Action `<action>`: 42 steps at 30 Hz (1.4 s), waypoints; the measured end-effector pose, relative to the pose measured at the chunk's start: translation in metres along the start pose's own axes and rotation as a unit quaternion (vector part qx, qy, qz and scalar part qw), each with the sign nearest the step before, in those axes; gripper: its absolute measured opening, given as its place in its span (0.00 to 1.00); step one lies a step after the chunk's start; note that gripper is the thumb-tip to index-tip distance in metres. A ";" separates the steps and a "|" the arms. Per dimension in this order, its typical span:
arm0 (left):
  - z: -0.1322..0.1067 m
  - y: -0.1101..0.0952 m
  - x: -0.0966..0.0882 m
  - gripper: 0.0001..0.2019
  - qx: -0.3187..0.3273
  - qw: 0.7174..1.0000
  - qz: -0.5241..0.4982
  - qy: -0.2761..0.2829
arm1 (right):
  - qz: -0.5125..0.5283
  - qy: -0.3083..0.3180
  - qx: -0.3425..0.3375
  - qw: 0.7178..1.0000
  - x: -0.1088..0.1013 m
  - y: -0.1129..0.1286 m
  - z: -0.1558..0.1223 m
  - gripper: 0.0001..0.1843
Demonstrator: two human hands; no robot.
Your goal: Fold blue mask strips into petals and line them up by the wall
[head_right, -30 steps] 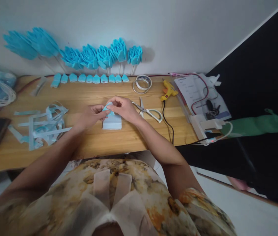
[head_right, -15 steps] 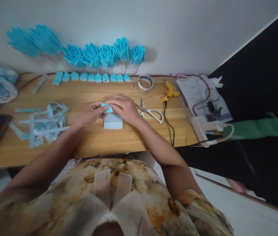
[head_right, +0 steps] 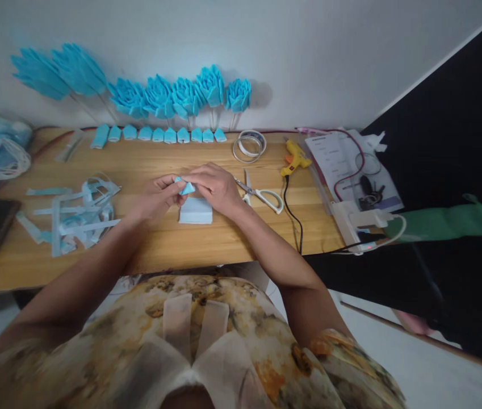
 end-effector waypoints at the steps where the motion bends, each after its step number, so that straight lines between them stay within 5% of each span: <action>1: 0.000 0.000 0.000 0.19 0.000 1.000 -0.002 -0.003 | 0.011 0.003 0.014 1.000 0.000 -0.002 0.000 0.19; 4: 0.001 0.000 -0.004 0.18 0.003 1.000 0.007 -0.022 | 0.088 0.002 0.101 0.991 0.000 -0.014 -0.001 0.18; 8: 0.001 -0.003 -0.009 0.16 0.019 0.997 0.066 -0.044 | 0.262 0.027 0.218 0.940 0.010 -0.030 -0.005 0.22; 16: 0.001 -0.005 -0.010 0.16 0.006 0.991 0.129 -0.040 | 0.365 0.018 0.238 0.900 0.019 -0.034 -0.005 0.18; 22: 0.000 -0.007 0.002 0.18 -0.011 0.986 0.164 0.011 | 0.278 0.019 0.238 0.930 0.015 -0.030 -0.004 0.14; 29: 0.001 -0.003 -0.003 0.16 -0.009 0.994 0.105 -0.009 | 0.088 -0.004 0.100 0.991 -0.001 -0.006 0.002 0.10; 42: 0.001 0.000 -0.002 0.15 0.010 1.000 0.010 0.008 | -0.006 0.019 -0.005 1.000 0.000 0.002 0.001 0.19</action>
Point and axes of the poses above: each hand's wrist, its own z-axis towards the middle knuckle, its own x-axis out of the palm, y = z × x, the point moved 8 cm from there along z, towards the middle knuckle, and after that the axes turned 7 degrees about y, right-handed, at the moved point
